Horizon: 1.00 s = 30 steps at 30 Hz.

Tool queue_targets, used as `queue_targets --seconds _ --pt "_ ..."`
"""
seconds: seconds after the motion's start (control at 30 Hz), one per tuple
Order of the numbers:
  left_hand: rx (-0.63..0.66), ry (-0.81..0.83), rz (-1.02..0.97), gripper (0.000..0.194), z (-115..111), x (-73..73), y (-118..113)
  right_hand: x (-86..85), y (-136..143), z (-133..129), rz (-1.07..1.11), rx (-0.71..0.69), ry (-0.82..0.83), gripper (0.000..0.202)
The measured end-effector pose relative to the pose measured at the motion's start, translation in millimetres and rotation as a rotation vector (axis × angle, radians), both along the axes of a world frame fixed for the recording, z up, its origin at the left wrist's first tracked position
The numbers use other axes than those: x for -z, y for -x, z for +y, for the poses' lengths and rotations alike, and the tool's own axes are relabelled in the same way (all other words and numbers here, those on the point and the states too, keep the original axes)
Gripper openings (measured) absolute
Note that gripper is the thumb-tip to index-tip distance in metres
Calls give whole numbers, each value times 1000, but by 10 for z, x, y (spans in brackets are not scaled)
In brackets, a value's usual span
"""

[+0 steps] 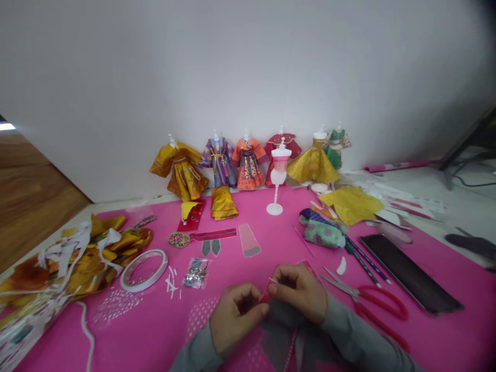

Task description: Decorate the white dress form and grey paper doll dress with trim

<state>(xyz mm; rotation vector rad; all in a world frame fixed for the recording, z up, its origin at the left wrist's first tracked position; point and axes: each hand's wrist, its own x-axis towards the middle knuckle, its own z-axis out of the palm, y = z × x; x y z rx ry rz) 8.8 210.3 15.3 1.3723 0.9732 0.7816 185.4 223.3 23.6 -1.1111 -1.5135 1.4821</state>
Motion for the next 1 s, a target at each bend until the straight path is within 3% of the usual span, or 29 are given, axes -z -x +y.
queue_targets --seconds 0.8,1.0 --pt "-59 7 32 31 29 -61 33 4 -66 45 30 85 22 50" --pt "-96 2 21 31 61 -22 73 10 -99 82 43 143 32 52"
